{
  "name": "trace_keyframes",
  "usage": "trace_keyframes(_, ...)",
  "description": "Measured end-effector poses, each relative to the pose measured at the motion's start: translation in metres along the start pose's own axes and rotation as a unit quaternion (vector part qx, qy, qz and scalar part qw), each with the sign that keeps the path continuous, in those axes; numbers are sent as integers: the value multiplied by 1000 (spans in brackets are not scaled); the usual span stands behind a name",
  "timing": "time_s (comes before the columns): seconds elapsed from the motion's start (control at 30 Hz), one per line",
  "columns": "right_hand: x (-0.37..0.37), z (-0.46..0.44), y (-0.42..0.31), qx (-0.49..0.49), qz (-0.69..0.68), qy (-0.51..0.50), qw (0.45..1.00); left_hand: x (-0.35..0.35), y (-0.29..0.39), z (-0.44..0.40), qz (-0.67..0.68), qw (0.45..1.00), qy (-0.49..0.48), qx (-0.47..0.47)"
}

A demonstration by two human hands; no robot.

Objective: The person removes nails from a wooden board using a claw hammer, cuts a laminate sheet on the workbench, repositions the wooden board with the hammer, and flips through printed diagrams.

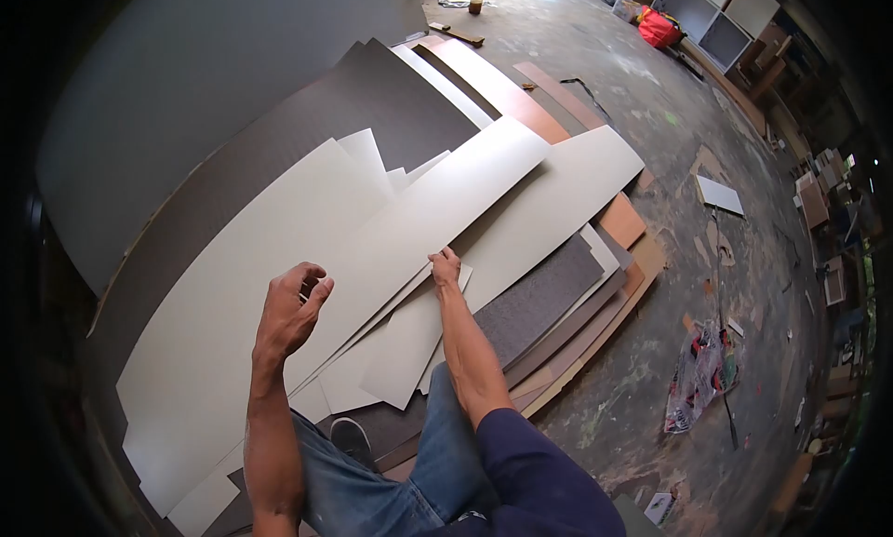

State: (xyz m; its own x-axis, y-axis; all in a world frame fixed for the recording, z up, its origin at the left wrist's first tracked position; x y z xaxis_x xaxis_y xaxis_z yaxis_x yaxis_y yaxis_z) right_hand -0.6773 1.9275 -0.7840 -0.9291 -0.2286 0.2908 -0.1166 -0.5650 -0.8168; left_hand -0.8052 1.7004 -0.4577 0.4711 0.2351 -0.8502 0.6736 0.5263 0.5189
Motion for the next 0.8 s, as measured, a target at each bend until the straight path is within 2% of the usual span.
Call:
trace_keyframes(0.03, 10, 3, -5, 2, 28, -43, 999, 2, 3, -1, -2, 1000, 0, 1)
trace_keyframes(0.1, 9, -16, 10, -3, -5, -113, 994, 3, 8, -5, 22, 999, 33, 1)
trace_keyframes(0.13, 1, -28, 20, -16, 36, -148, 988, 5, 13, -6, 22, 999, 37, 0)
trace_keyframes(0.17, -8, -25, 19, -14, 36, -148, 988, 6, 18, -8, 22, 999, 36, -1)
trace_keyframes(0.2, -23, -15, 6, -138, 241, -53, 959, 6, 23, -11, 30, 999, 40, 0)
trace_keyframes(0.23, -37, -2, -6, -253, 431, 45, 865, 7, 27, -13, 39, 998, 44, 0)
trace_keyframes(0.3, -97, 32, -14, -240, 392, 308, 833, 13, 33, -16, 36, 998, 48, -7)
trace_keyframes(0.37, -141, 52, -17, -125, 324, 497, 795, 13, 42, -20, 25, 999, 46, -3)
trace_keyframes(0.4, -161, 46, -4, -124, 325, 497, 795, 14, 46, -21, 25, 999, 45, -4)
trace_keyframes(0.47, -194, 13, 38, -196, 190, 358, 893, 17, 54, -21, 29, 999, 36, 5)
trace_keyframes(0.5, -191, 12, 32, -195, 191, 358, 893, 19, 54, -21, 29, 999, 35, 4)
trace_keyframes(0.57, -182, 0, 16, -81, 111, 381, 914, 24, 52, -24, 30, 999, 23, 1)
trace_keyframes(0.6, -183, -6, 9, -87, -12, 368, 926, 25, 52, -23, 29, 999, 23, 4)
trace_keyframes(0.63, -182, -8, 7, -88, -14, 369, 925, 25, 52, -21, 16, 1000, 25, 2)
trace_keyframes(0.7, -167, -12, 0, -158, 123, 323, 925, 24, 55, -18, 2, 1000, 27, 2)
trace_keyframes(0.8, -138, -39, -10, -144, 56, 236, 959, 18, 64, -12, 21, 999, 36, 32)
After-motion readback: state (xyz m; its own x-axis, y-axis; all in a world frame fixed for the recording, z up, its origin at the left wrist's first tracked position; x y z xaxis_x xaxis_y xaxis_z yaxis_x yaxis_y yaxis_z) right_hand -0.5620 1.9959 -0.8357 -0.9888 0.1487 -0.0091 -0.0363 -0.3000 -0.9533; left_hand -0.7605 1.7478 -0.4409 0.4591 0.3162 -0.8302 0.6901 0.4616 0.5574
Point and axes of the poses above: each hand's wrist, its own z-axis away from the middle knuckle, its own x-axis out of the palm, y = z × x, the point moved 4 cm from there along -z, towards the middle knuckle, and after that the axes turned 13 degrees about -z, right-handed, at the moved point
